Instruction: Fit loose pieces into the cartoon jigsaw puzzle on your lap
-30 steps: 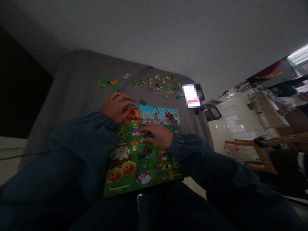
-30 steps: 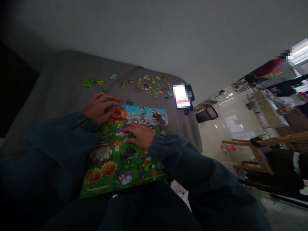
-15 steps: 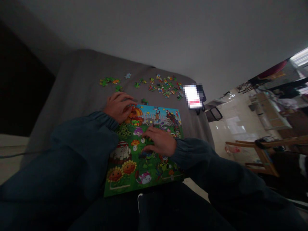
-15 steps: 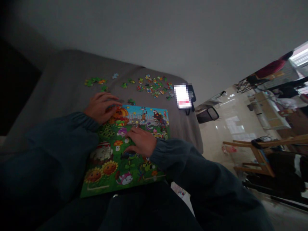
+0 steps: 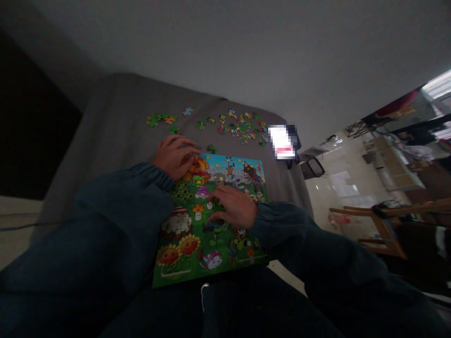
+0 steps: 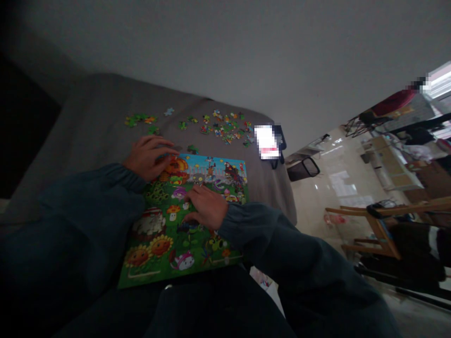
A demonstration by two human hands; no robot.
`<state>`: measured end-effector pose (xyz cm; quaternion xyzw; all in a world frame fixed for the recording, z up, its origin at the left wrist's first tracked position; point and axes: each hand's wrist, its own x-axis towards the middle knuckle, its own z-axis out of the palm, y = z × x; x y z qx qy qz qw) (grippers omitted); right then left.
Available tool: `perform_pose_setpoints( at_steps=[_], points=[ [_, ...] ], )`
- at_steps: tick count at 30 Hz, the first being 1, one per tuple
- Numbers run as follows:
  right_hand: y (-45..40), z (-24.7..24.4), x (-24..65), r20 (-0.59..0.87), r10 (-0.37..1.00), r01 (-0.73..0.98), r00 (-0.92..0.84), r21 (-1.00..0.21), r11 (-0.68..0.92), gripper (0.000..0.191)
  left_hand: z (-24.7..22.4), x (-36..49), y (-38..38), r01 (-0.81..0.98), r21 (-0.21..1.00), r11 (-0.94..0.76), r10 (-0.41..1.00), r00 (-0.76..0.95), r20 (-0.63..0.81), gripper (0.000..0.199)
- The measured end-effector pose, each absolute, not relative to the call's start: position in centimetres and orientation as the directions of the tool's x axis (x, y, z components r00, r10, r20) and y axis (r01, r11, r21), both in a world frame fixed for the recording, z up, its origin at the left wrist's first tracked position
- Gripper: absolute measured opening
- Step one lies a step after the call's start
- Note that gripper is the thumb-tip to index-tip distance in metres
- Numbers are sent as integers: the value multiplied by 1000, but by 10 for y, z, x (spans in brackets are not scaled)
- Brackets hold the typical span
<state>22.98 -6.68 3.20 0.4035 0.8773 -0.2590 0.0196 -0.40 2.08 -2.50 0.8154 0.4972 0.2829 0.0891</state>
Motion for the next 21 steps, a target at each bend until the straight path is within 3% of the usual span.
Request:
perform_pose_setpoints(
  at_steps=[8,14,21],
  points=[
    [-65,31,230,-237,675,688,-699,-479,545,33,-27,-4,22,771,421,-478,868,341,361,24],
    [-68,33,233,-204,686,694,-698,-428,579,47,-22,-3,20,771,425,-474,872,344,348,25],
    [-60,48,237,-243,622,661,-744,-406,631,28,-20,-4,19,764,421,-489,866,369,337,26]
  ],
)
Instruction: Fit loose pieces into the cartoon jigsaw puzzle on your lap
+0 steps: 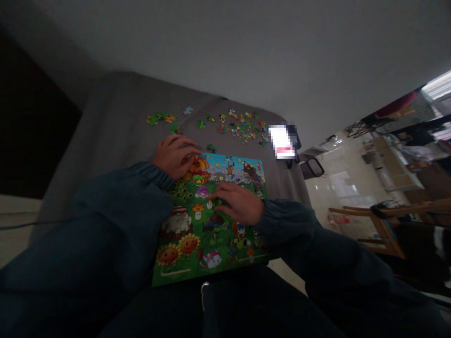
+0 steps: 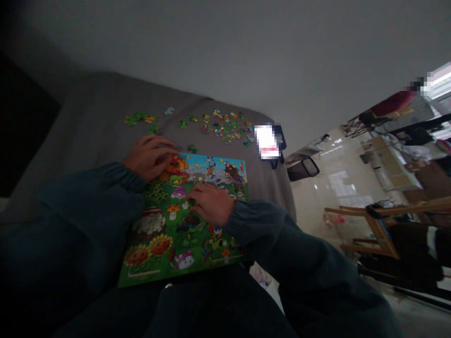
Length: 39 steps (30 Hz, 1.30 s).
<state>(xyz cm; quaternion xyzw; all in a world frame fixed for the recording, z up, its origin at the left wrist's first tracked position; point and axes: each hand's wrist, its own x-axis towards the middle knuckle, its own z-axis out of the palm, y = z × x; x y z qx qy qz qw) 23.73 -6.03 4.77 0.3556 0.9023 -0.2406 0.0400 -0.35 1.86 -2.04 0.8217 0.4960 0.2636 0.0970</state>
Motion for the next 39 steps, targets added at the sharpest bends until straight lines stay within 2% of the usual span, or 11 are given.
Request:
perform_pose_setpoints(
  at_steps=[5,14,27,33,35,39],
  points=[
    [-60,48,233,-280,601,662,-748,-366,654,32,-22,-4,19,756,419,-502,859,378,346,25],
    [-69,40,227,-267,689,737,-674,-316,598,36,-21,-3,19,756,414,-507,855,382,350,26],
    [-66,41,223,-282,700,746,-657,-376,549,34,-19,-2,18,766,418,-488,867,373,329,26],
    [-65,40,226,-246,689,712,-681,-443,545,23,-21,-3,17,765,405,-500,858,374,353,25],
    [-64,40,229,-237,676,694,-698,-454,558,26,-21,-3,18,765,405,-500,857,372,357,25],
    [-63,40,232,-231,639,665,-734,-435,607,44,-22,-3,19,759,409,-506,854,373,363,26]
  ],
)
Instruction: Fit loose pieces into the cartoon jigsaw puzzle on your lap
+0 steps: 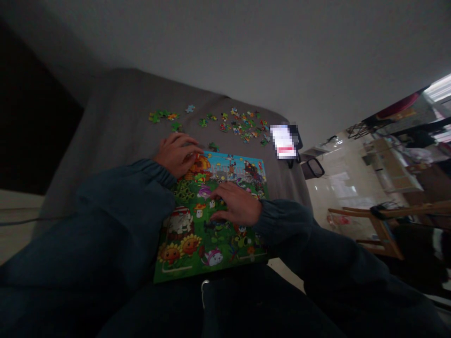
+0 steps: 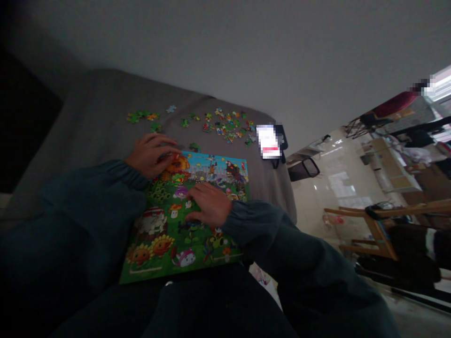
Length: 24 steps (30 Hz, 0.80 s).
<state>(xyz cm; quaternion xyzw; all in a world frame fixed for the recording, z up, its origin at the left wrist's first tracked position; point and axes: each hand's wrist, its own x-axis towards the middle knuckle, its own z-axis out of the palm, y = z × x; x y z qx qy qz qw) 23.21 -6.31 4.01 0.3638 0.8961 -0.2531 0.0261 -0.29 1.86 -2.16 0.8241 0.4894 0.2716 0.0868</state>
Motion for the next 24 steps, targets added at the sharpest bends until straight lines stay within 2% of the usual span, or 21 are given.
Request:
perform_pose_setpoints(
  at_steps=[4,12,17,21,24],
  points=[
    [-64,39,231,-244,647,680,-723,-418,602,43,-22,-3,20,757,415,-505,856,377,354,26],
    [-66,42,229,-270,645,678,-715,-492,546,30,-24,-4,21,756,420,-502,860,381,341,28],
    [-63,52,231,-282,662,661,-694,-613,432,13,-22,-4,21,755,435,-490,869,381,317,29],
    [-60,55,223,-271,661,593,-700,-736,326,14,-21,-3,19,760,433,-485,870,371,324,29],
    [-62,48,213,-266,644,557,-717,-774,301,17,-20,-3,18,766,419,-487,869,376,323,29]
  ],
)
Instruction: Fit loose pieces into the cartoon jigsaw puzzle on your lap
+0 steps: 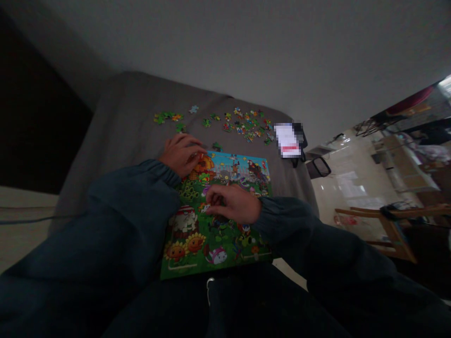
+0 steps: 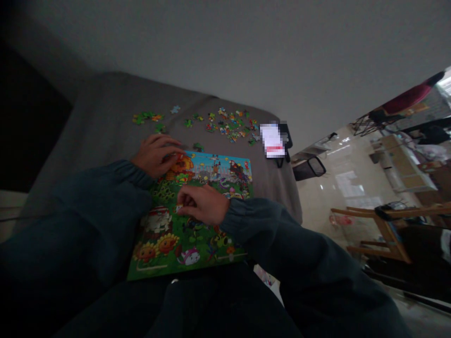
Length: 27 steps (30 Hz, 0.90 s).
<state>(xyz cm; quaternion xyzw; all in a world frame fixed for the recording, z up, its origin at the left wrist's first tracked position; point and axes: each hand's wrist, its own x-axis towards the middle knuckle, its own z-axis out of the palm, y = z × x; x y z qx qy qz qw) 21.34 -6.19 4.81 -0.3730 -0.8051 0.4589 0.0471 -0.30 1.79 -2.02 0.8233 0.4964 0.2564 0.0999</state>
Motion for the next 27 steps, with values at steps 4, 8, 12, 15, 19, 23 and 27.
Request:
perform_pose_setpoints(
  at_steps=[4,8,12,15,19,23,27],
  points=[
    [-68,36,206,-272,624,572,-732,-743,347,17,-18,-4,17,766,415,-490,868,387,311,29],
    [-71,30,206,-243,624,594,-742,-669,446,16,-18,-4,16,761,422,-493,867,392,307,28],
    [-69,29,207,-257,637,627,-727,-626,464,17,-19,-4,18,761,427,-488,870,387,305,27],
    [-65,29,206,-266,645,631,-716,-642,435,14,-20,-5,19,757,427,-495,867,396,304,27],
    [-59,29,205,-246,649,615,-720,-659,433,13,-20,-5,19,753,427,-500,864,398,309,27],
    [-60,28,205,-225,637,604,-737,-642,472,12,-19,-3,18,759,427,-491,867,381,321,26],
    [-65,27,205,-210,616,593,-759,-612,522,12,-17,-2,16,761,429,-487,870,379,316,27]
  ],
)
